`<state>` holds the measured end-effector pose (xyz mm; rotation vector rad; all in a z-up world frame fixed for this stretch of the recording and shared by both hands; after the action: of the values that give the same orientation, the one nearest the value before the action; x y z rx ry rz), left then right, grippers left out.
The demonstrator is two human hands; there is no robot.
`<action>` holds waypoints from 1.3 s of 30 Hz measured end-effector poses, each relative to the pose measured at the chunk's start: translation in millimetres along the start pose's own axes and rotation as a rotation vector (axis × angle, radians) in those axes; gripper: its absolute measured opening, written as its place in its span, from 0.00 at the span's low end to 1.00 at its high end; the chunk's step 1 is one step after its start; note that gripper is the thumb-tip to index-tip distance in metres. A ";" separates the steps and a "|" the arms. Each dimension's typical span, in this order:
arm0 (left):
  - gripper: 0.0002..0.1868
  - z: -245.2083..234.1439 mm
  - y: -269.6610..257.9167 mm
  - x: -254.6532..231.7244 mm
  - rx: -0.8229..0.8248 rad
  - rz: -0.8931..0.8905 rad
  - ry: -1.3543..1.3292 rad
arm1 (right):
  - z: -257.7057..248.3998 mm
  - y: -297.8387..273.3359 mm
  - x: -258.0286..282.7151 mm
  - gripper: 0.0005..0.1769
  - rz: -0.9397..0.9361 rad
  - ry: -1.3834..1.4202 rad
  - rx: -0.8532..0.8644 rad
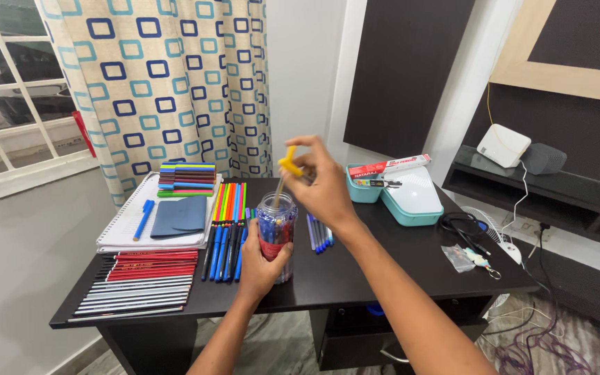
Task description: The person removes various colored pens from a clear plastic container and places them on the desk. They then open a box of neon highlighters and remove several highlighters, placing them on the desk as well.
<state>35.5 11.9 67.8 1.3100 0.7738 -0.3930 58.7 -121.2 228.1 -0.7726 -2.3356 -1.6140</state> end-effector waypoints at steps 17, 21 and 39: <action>0.28 0.1 -1.0 -1.0 -0.003 0.005 -0.021 | 83.4 -76.2 -297.1 0.04 1.164 1.054 -0.334; 0.30 -0.9 -0.4 -1.3 -0.008 -0.009 -0.034 | 81.9 -87.7 -316.7 0.04 1.071 0.747 -0.282; 0.28 -0.8 0.7 -5.8 -0.003 -0.023 -0.038 | 124.0 -85.8 -292.3 0.32 0.867 -0.238 0.204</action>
<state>31.7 11.9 72.2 1.2886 0.7579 -0.4338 276.3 -119.7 -18.4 -1.6787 -1.8028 -0.9234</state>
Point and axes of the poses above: each hand's wrist, its own y-axis towards the middle knuckle, its own z-axis out of the palm, x = y × z, the point moved 7 cm from there along y, towards the middle knuckle, and after that the axes turned 8 degrees about -y, right-handed, at the moved point
